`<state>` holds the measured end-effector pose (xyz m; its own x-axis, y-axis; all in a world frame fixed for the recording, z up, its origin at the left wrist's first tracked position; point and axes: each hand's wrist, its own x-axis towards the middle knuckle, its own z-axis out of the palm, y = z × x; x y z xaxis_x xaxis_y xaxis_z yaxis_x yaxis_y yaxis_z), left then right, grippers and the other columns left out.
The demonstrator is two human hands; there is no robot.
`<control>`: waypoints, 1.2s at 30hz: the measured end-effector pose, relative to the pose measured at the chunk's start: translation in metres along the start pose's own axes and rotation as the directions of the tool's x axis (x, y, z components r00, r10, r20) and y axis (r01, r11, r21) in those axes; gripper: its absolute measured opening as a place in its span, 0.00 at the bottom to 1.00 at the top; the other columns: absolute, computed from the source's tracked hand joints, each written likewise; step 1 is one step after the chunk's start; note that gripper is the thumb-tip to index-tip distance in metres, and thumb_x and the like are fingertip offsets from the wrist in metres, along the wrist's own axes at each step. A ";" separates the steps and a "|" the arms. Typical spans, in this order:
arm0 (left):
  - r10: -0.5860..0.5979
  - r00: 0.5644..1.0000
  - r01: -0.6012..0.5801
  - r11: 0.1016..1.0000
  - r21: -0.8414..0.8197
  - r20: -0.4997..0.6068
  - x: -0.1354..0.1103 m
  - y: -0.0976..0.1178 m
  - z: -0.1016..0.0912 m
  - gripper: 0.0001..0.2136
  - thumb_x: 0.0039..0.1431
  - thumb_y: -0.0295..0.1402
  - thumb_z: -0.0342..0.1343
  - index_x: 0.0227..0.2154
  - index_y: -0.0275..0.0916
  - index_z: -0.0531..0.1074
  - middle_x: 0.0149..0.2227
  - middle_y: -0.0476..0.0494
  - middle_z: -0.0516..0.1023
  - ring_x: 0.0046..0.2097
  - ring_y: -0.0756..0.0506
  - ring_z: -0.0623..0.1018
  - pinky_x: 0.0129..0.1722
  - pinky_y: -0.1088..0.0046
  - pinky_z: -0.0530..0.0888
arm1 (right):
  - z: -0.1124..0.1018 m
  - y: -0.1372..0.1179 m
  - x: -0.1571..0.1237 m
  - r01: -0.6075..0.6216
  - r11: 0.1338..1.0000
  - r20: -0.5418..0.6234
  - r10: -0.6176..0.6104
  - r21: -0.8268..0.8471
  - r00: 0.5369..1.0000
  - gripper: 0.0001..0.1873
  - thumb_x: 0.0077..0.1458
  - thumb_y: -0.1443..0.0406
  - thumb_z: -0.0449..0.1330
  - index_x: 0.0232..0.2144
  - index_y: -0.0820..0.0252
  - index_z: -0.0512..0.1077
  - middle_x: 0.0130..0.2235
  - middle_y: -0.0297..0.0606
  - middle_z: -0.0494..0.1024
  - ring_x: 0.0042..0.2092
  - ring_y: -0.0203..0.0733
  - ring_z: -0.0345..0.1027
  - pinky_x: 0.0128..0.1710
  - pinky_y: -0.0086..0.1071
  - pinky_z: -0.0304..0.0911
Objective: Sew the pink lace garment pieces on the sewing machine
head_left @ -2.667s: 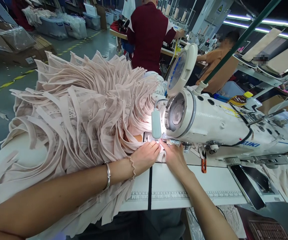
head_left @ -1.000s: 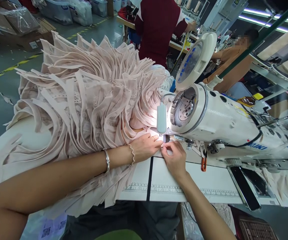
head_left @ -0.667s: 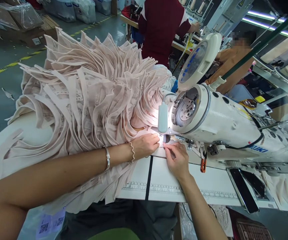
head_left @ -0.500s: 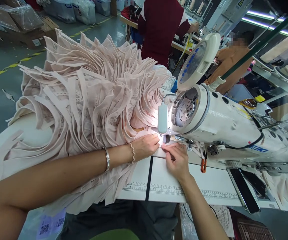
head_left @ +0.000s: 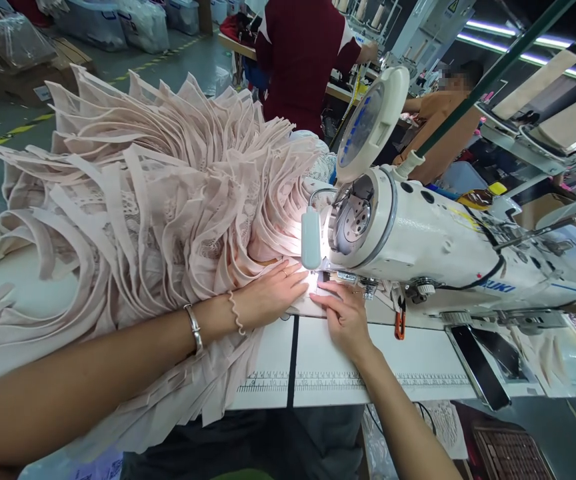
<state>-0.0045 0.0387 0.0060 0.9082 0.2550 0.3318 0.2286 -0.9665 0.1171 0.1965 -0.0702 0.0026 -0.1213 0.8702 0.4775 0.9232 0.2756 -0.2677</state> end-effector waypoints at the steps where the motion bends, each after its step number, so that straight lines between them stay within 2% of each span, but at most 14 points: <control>1: -0.004 1.000 0.004 1.000 -0.004 0.007 0.000 0.000 0.001 0.14 0.63 0.19 0.47 0.49 0.34 0.69 0.56 0.35 0.72 0.58 0.39 0.70 0.59 0.57 0.66 | 0.001 0.000 0.000 0.005 1.000 0.001 -0.005 0.002 1.000 0.21 0.59 0.75 0.52 0.38 0.49 0.81 0.47 0.34 0.82 0.51 0.43 0.72 0.55 0.42 0.62; 8: -0.011 1.000 0.012 1.000 -0.002 0.023 0.001 -0.002 0.003 0.14 0.62 0.18 0.46 0.47 0.34 0.70 0.55 0.35 0.72 0.58 0.38 0.70 0.60 0.55 0.65 | 0.004 0.003 0.000 0.076 0.997 -0.048 -0.074 0.031 0.996 0.20 0.59 0.77 0.51 0.40 0.55 0.79 0.47 0.37 0.82 0.52 0.40 0.73 0.52 0.37 0.66; 12: -0.013 1.000 0.013 1.000 -0.008 0.010 0.002 -0.003 0.002 0.15 0.62 0.17 0.46 0.47 0.35 0.70 0.55 0.37 0.72 0.57 0.40 0.70 0.60 0.57 0.65 | 0.004 0.003 0.000 0.086 0.996 -0.026 -0.085 0.023 0.996 0.21 0.57 0.78 0.50 0.40 0.55 0.78 0.48 0.37 0.82 0.52 0.41 0.72 0.52 0.37 0.66; 15: -0.028 1.000 0.028 1.000 0.011 -0.010 0.004 -0.003 0.002 0.13 0.65 0.19 0.45 0.46 0.35 0.70 0.54 0.37 0.72 0.55 0.40 0.71 0.59 0.59 0.65 | 0.003 0.004 0.001 0.075 0.997 0.010 -0.075 -0.002 0.997 0.22 0.56 0.78 0.49 0.42 0.57 0.78 0.50 0.39 0.81 0.53 0.41 0.72 0.54 0.37 0.64; 19: -0.050 0.997 0.055 0.996 0.077 -0.066 0.007 0.000 0.000 0.10 0.68 0.21 0.45 0.45 0.34 0.70 0.52 0.36 0.73 0.54 0.40 0.70 0.54 0.61 0.66 | 0.004 0.005 0.003 0.008 0.998 0.097 -0.002 -0.055 0.995 0.24 0.55 0.77 0.48 0.45 0.58 0.78 0.53 0.39 0.79 0.53 0.42 0.71 0.55 0.38 0.62; 23: -0.057 0.993 0.071 0.987 0.144 -0.101 0.006 0.006 -0.003 0.10 0.69 0.22 0.43 0.39 0.34 0.70 0.41 0.39 0.73 0.45 0.42 0.72 0.44 0.66 0.68 | 0.004 0.006 0.006 -0.027 0.997 0.149 0.036 -0.068 0.988 0.25 0.56 0.76 0.48 0.46 0.57 0.78 0.55 0.39 0.78 0.54 0.43 0.71 0.54 0.38 0.63; 27: 0.000 0.989 0.028 0.981 0.193 -0.147 0.004 0.009 -0.002 0.12 0.69 0.21 0.42 0.35 0.34 0.69 0.33 0.43 0.71 0.36 0.44 0.70 0.37 0.68 0.65 | 0.004 0.009 0.010 -0.051 0.997 0.201 0.062 -0.059 0.978 0.27 0.55 0.76 0.46 0.50 0.56 0.76 0.55 0.39 0.78 0.54 0.42 0.71 0.55 0.38 0.62; 31: 0.056 0.985 -0.019 0.977 0.213 -0.165 0.003 0.006 0.001 0.12 0.67 0.19 0.45 0.29 0.36 0.67 0.31 0.45 0.70 0.34 0.45 0.69 0.35 0.68 0.64 | 0.004 0.011 0.011 -0.081 0.992 0.266 0.105 -0.101 0.958 0.30 0.56 0.76 0.45 0.55 0.54 0.74 0.56 0.39 0.77 0.56 0.44 0.69 0.59 0.42 0.60; 36: 0.048 0.985 -0.010 0.975 0.220 -0.167 0.003 0.005 0.001 0.11 0.65 0.18 0.47 0.29 0.36 0.67 0.31 0.46 0.71 0.34 0.46 0.69 0.35 0.68 0.63 | 0.005 0.011 0.011 -0.053 0.977 0.328 0.119 -0.205 0.937 0.34 0.55 0.77 0.44 0.59 0.55 0.71 0.60 0.40 0.73 0.54 0.45 0.70 0.60 0.43 0.58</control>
<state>-0.0008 0.0350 0.0069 0.8467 0.2102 0.4887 0.2912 -0.9519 -0.0951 0.2032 -0.0557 0.0002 -0.1232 0.9823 0.1408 0.9834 0.1399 -0.1157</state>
